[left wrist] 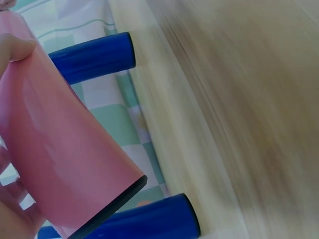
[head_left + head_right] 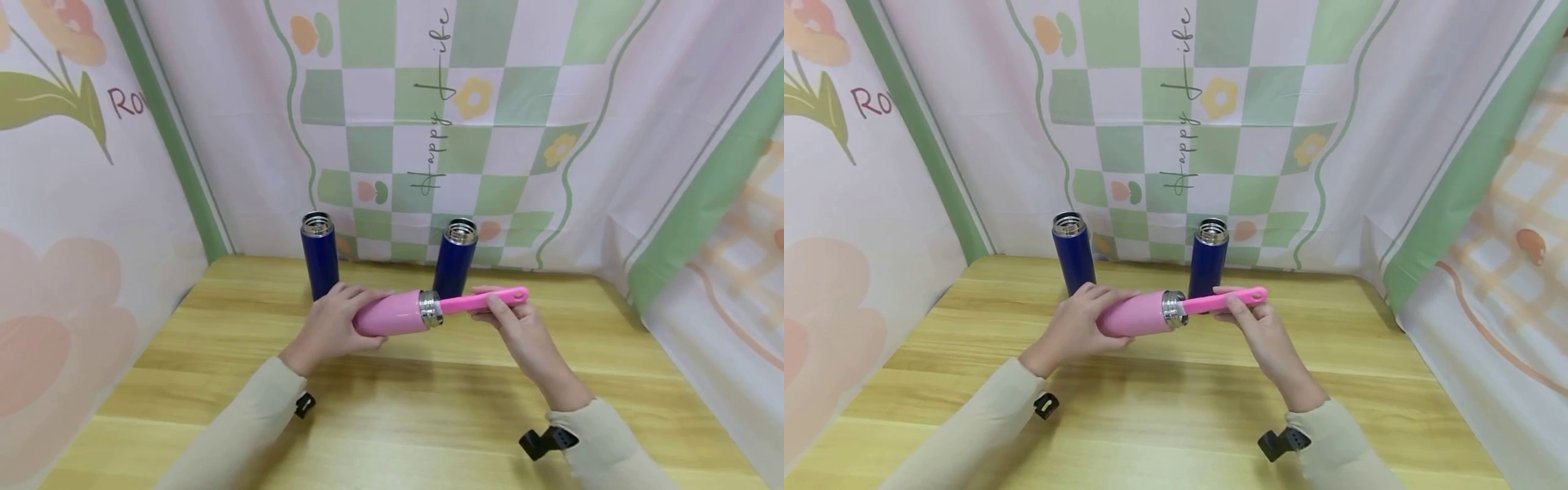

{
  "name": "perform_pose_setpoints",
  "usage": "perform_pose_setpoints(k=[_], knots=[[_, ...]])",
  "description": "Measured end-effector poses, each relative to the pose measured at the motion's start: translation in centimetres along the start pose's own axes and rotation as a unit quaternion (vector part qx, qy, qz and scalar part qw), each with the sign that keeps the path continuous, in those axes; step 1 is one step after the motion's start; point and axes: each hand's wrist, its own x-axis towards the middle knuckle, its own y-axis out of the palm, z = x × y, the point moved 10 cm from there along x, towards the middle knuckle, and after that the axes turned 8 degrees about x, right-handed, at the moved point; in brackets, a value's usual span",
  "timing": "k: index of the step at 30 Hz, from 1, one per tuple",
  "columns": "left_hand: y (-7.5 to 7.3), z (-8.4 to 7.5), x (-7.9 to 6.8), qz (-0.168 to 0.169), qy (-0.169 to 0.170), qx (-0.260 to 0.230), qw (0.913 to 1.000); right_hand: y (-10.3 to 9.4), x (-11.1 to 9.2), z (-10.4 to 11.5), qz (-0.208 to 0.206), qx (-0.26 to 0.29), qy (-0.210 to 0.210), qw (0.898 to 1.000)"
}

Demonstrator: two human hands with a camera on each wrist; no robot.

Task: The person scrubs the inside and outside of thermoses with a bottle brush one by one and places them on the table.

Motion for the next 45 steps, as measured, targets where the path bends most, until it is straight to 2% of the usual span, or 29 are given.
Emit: perform_pose_setpoints(k=[15, 27, 35, 45], knots=[[0.1, 1.9, -1.5, 0.019, -0.026, 0.012, 0.9994, -1.9, -0.6, 2.1, 0.01, 0.075, -0.056, 0.996], [-0.3, 2.3, -2.1, 0.032, -0.018, 0.038, 0.9986, -4.0, -0.7, 2.5, -0.032, 0.074, -0.038, 0.996], [-0.6, 2.0, -2.0, 0.038, -0.009, 0.043, 0.9983, -5.2, -1.2, 3.2, -0.039, 0.073, -0.039, 0.996], [-0.5, 2.1, -2.2, 0.044, -0.009, 0.047, 0.9979, -6.9, -1.5, 3.8, -0.062, 0.109, -0.04, 0.991]])
